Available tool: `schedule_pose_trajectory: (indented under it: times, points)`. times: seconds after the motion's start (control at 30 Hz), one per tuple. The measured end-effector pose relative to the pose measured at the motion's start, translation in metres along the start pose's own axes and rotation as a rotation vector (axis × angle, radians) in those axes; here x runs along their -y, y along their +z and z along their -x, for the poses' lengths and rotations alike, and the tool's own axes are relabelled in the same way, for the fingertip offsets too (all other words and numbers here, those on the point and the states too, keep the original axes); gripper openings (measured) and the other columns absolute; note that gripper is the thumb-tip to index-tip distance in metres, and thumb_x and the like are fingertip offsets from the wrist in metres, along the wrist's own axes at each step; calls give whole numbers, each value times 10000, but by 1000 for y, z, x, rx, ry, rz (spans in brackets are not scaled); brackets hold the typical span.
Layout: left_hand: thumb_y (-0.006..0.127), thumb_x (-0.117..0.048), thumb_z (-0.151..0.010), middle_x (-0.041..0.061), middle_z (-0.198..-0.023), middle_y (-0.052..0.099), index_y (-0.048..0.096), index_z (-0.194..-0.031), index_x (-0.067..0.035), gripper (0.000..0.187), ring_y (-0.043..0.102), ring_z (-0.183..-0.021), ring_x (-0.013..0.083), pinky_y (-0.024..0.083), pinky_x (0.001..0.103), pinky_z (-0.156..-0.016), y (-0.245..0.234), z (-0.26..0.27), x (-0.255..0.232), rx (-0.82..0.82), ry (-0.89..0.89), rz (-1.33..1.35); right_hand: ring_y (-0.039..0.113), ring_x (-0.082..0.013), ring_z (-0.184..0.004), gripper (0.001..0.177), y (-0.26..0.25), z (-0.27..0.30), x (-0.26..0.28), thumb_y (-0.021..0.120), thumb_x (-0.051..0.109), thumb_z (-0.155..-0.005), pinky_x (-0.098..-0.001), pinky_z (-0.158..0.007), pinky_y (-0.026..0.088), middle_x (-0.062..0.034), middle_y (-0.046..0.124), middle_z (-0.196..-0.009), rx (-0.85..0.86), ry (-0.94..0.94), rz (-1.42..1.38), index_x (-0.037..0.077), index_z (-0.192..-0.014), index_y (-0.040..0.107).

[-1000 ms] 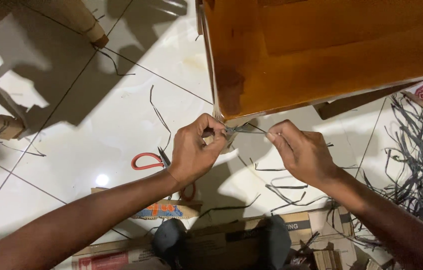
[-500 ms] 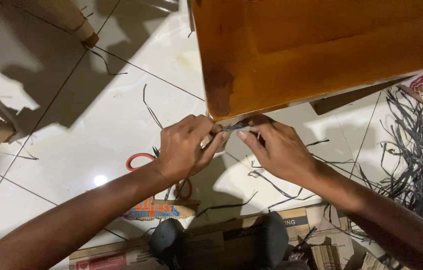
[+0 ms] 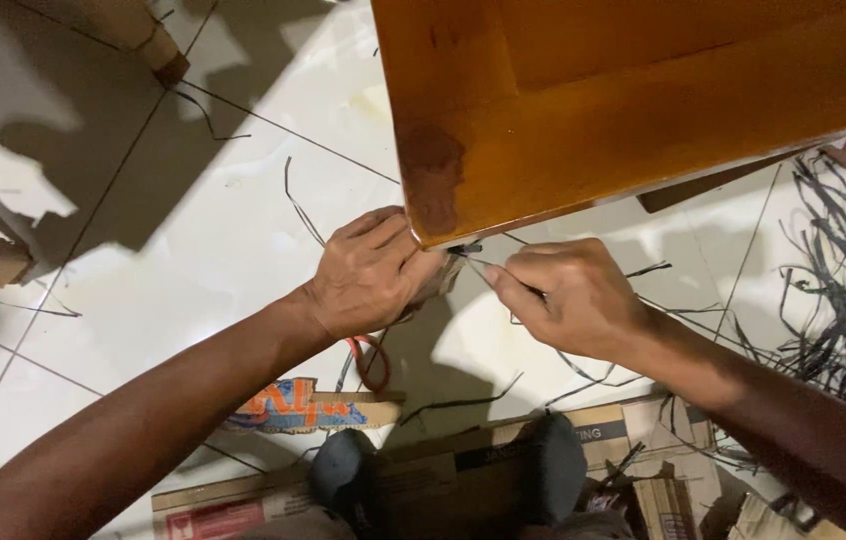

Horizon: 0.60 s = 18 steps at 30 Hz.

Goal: Wiping a wooden chair and wrapping its legs with cardboard for protection

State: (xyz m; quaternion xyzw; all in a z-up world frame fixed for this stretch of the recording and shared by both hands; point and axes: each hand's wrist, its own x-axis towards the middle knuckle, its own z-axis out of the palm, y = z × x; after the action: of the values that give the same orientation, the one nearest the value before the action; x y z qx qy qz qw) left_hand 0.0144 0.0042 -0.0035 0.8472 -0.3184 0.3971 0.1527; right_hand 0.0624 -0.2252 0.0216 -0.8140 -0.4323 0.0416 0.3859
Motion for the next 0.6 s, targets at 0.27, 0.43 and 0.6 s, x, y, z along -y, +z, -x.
schedule_pose_trajectory:
  times: [0.27,0.43,0.6]
  points:
    - [600,-188,-1011,50,-650,540,635,-865,-93,177,675,-668,262,619,429,-747,-1,16,3,163,-207,159,505,-273,-411,504,-1,13,-21,611,147,-1007,-315,-447,402,-107,426,-464,-5,53,-48,99,-534,442]
    - [661,-309,-980,70,-712,645,628,-929,-124,195,689,-677,281,579,406,-640,-10,22,-26,266,-773,523,579,-222,-453,438,30,59,-35,599,163,-1010,-305,-492,473,-75,557,-503,56,167,-163,103,-583,524]
    - [718,-259,-948,199,-891,745,716,-1124,-61,265,681,-869,206,615,417,-781,-1,17,-50,221,-1202,1125,651,-272,-526,393,40,55,-10,567,212,-1042,-344,-532,514,-81,591,-562,194,132,-168,110,-663,590]
